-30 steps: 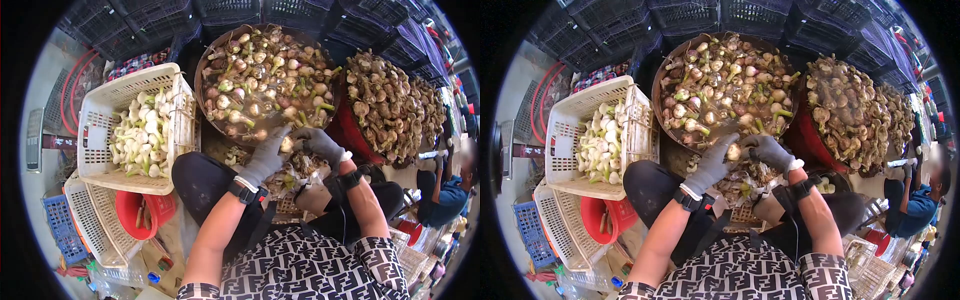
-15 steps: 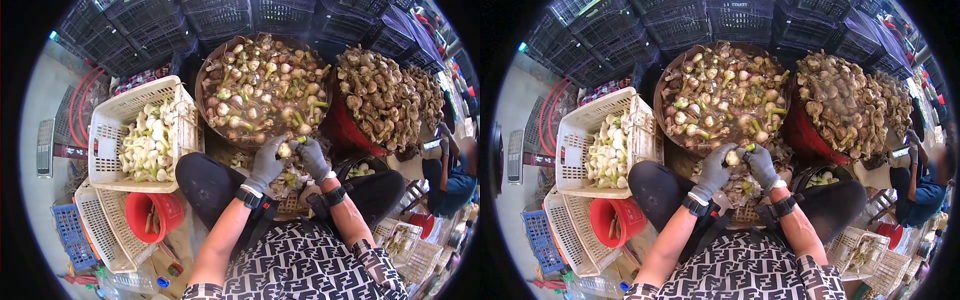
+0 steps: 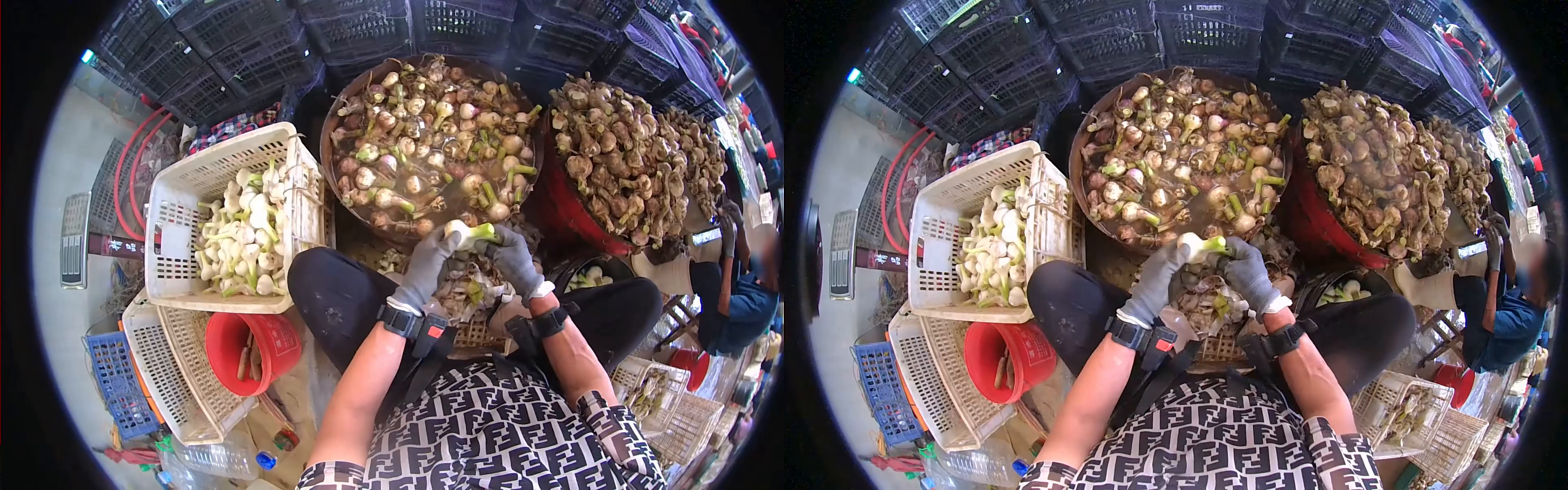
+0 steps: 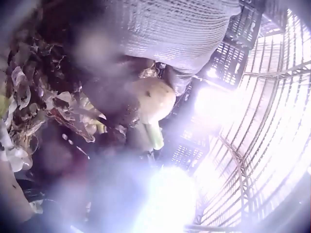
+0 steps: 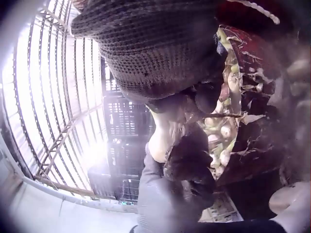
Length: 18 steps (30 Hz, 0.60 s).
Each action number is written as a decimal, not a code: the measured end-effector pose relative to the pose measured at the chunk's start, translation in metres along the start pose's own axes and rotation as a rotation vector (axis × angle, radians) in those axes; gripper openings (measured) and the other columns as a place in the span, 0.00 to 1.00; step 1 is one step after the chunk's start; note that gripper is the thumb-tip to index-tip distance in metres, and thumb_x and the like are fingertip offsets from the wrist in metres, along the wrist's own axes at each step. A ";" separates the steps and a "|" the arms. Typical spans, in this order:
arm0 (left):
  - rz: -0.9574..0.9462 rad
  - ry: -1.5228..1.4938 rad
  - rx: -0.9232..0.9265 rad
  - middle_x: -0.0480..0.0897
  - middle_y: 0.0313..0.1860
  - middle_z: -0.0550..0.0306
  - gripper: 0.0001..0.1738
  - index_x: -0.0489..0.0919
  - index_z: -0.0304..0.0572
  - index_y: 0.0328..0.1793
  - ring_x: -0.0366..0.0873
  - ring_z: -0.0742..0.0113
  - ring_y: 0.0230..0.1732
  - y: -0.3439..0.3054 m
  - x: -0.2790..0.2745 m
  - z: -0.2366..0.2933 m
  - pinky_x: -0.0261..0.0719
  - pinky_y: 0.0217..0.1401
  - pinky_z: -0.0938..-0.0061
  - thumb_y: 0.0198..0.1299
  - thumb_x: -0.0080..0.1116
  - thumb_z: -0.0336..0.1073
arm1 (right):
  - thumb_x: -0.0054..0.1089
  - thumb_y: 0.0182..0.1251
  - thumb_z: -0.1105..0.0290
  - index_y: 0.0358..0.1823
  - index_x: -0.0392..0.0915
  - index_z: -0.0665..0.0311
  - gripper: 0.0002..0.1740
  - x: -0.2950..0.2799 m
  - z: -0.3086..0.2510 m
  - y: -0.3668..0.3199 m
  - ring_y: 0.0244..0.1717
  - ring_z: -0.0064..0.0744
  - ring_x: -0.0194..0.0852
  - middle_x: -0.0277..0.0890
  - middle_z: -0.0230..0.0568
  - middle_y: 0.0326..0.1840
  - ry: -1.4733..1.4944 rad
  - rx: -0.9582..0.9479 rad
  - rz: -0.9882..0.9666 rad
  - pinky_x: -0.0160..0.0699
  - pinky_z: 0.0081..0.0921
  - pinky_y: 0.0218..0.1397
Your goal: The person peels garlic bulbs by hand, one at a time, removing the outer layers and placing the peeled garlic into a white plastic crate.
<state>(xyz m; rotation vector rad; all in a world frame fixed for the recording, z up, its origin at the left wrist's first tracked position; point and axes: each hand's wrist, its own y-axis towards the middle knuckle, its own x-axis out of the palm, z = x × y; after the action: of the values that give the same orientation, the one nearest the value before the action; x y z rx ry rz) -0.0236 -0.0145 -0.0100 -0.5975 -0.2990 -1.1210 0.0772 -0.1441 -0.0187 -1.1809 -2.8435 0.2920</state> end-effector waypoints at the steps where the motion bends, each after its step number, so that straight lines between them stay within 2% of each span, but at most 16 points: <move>1: 0.112 0.278 0.147 0.79 0.35 0.58 0.24 0.74 0.36 0.47 0.74 0.73 0.37 0.002 0.003 -0.003 0.72 0.39 0.81 0.58 0.49 0.51 | 0.54 0.56 0.78 0.40 0.74 0.67 0.09 -0.001 0.004 -0.001 0.34 0.13 0.68 0.75 0.27 0.32 -0.147 -0.139 0.009 0.67 0.13 0.36; 2: 0.221 0.556 0.297 0.79 0.35 0.58 0.24 0.74 0.36 0.47 0.75 0.72 0.37 0.004 0.004 -0.006 0.73 0.37 0.81 0.58 0.48 0.51 | 0.54 0.56 0.78 0.40 0.74 0.67 0.09 0.001 0.003 -0.002 0.34 0.13 0.68 0.75 0.27 0.32 -0.147 -0.138 0.011 0.67 0.13 0.36; 3: 0.219 0.554 0.298 0.79 0.35 0.58 0.24 0.74 0.36 0.47 0.75 0.72 0.37 0.006 0.002 -0.008 0.73 0.37 0.81 0.58 0.48 0.51 | 0.54 0.56 0.79 0.39 0.75 0.67 0.09 0.004 0.002 -0.002 0.34 0.14 0.67 0.74 0.27 0.32 0.048 -0.044 -0.007 0.67 0.13 0.37; 4: 0.241 0.549 0.198 0.79 0.35 0.58 0.23 0.74 0.36 0.46 0.75 0.71 0.37 0.008 -0.003 -0.009 0.73 0.38 0.79 0.58 0.49 0.50 | 0.54 0.56 0.79 0.39 0.75 0.67 0.08 0.006 0.000 -0.003 0.34 0.14 0.67 0.74 0.26 0.31 0.243 0.050 -0.026 0.67 0.14 0.38; 5: 0.263 0.543 0.098 0.79 0.34 0.58 0.22 0.74 0.35 0.46 0.76 0.69 0.38 0.008 -0.008 -0.010 0.73 0.39 0.78 0.58 0.50 0.49 | 0.54 0.56 0.79 0.39 0.75 0.67 0.08 0.005 -0.003 -0.005 0.34 0.14 0.67 0.74 0.26 0.31 0.243 0.051 -0.026 0.67 0.14 0.38; 6: 0.264 0.543 0.098 0.79 0.34 0.58 0.22 0.74 0.35 0.46 0.76 0.69 0.38 0.005 -0.005 0.002 0.73 0.39 0.78 0.58 0.50 0.49 | 0.54 0.56 0.79 0.39 0.75 0.67 0.09 0.004 -0.006 -0.007 0.33 0.14 0.66 0.74 0.26 0.32 0.334 0.109 -0.063 0.67 0.14 0.38; 8: 0.185 0.306 -0.371 0.79 0.34 0.54 0.21 0.74 0.35 0.46 0.76 0.65 0.39 -0.002 0.000 0.022 0.72 0.41 0.74 0.57 0.51 0.47 | 0.53 0.56 0.79 0.40 0.74 0.67 0.09 0.002 -0.004 -0.010 0.33 0.13 0.66 0.74 0.26 0.32 0.427 0.173 -0.105 0.66 0.14 0.38; 9: 0.188 0.305 -0.372 0.79 0.34 0.54 0.21 0.74 0.35 0.46 0.76 0.65 0.39 0.002 -0.004 0.012 0.72 0.41 0.74 0.57 0.51 0.47 | 0.54 0.56 0.78 0.39 0.74 0.67 0.09 0.001 -0.001 -0.011 0.32 0.13 0.65 0.74 0.26 0.32 0.311 0.126 -0.094 0.66 0.14 0.38; 11: 0.300 0.786 0.221 0.77 0.31 0.59 0.18 0.76 0.37 0.40 0.74 0.69 0.31 0.012 -0.006 -0.005 0.72 0.34 0.74 0.53 0.56 0.45 | 0.54 0.56 0.78 0.39 0.74 0.68 0.09 0.004 -0.002 -0.011 0.32 0.13 0.65 0.74 0.25 0.31 0.195 0.076 -0.080 0.66 0.15 0.37; 12: 0.299 0.785 0.220 0.77 0.31 0.59 0.18 0.76 0.37 0.40 0.74 0.69 0.31 0.011 -0.004 -0.003 0.72 0.34 0.74 0.53 0.56 0.45 | 0.54 0.55 0.77 0.38 0.74 0.68 0.09 0.009 -0.006 -0.011 0.32 0.13 0.65 0.74 0.25 0.31 0.199 0.133 0.005 0.66 0.15 0.37; 13: 0.353 0.981 0.384 0.77 0.29 0.57 0.18 0.76 0.38 0.38 0.74 0.64 0.30 0.011 -0.001 -0.001 0.72 0.34 0.71 0.50 0.58 0.46 | 0.54 0.55 0.77 0.38 0.74 0.68 0.09 0.012 -0.010 -0.012 0.31 0.13 0.65 0.73 0.26 0.31 0.203 0.189 0.093 0.66 0.15 0.37; 14: 0.405 1.174 0.551 0.76 0.28 0.54 0.18 0.76 0.39 0.36 0.74 0.59 0.29 0.010 0.005 0.006 0.71 0.33 0.69 0.47 0.60 0.47 | 0.54 0.55 0.77 0.38 0.74 0.68 0.09 0.011 -0.011 -0.012 0.31 0.13 0.65 0.73 0.26 0.31 0.203 0.190 0.095 0.66 0.15 0.37; 15: 0.405 1.175 0.547 0.76 0.28 0.54 0.18 0.76 0.39 0.36 0.74 0.59 0.29 0.009 0.006 0.008 0.71 0.33 0.69 0.47 0.60 0.47 | 0.54 0.54 0.78 0.38 0.74 0.68 0.09 0.012 -0.012 -0.012 0.31 0.15 0.67 0.74 0.27 0.31 -0.144 0.042 0.124 0.68 0.16 0.38; 16: 0.365 1.317 0.421 0.76 0.29 0.51 0.19 0.76 0.39 0.36 0.73 0.55 0.30 0.009 0.006 0.011 0.71 0.33 0.68 0.45 0.62 0.46 | 0.54 0.53 0.79 0.38 0.75 0.68 0.10 0.013 -0.013 -0.011 0.32 0.18 0.70 0.75 0.29 0.31 -0.490 -0.112 0.147 0.69 0.17 0.38; 17: 0.323 1.455 0.294 0.75 0.30 0.48 0.19 0.76 0.39 0.36 0.73 0.52 0.30 0.009 0.007 0.015 0.70 0.34 0.66 0.42 0.63 0.45 | 0.54 0.53 0.79 0.38 0.75 0.68 0.10 0.013 -0.013 -0.010 0.32 0.18 0.70 0.75 0.29 0.31 -0.489 -0.115 0.146 0.69 0.17 0.38; 18: 0.321 1.397 0.236 0.75 0.31 0.45 0.20 0.76 0.38 0.34 0.72 0.49 0.32 0.007 0.009 0.020 0.70 0.35 0.65 0.40 0.64 0.45 | 0.54 0.53 0.79 0.38 0.74 0.69 0.10 0.011 -0.012 -0.009 0.32 0.19 0.70 0.75 0.29 0.31 -0.272 0.029 0.088 0.69 0.17 0.38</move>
<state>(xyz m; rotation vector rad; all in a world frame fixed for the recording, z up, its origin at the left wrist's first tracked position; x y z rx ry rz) -0.0118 -0.0078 0.0088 0.4101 0.8354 -0.9386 0.0648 -0.1407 -0.0054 -1.3590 -3.0040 0.5357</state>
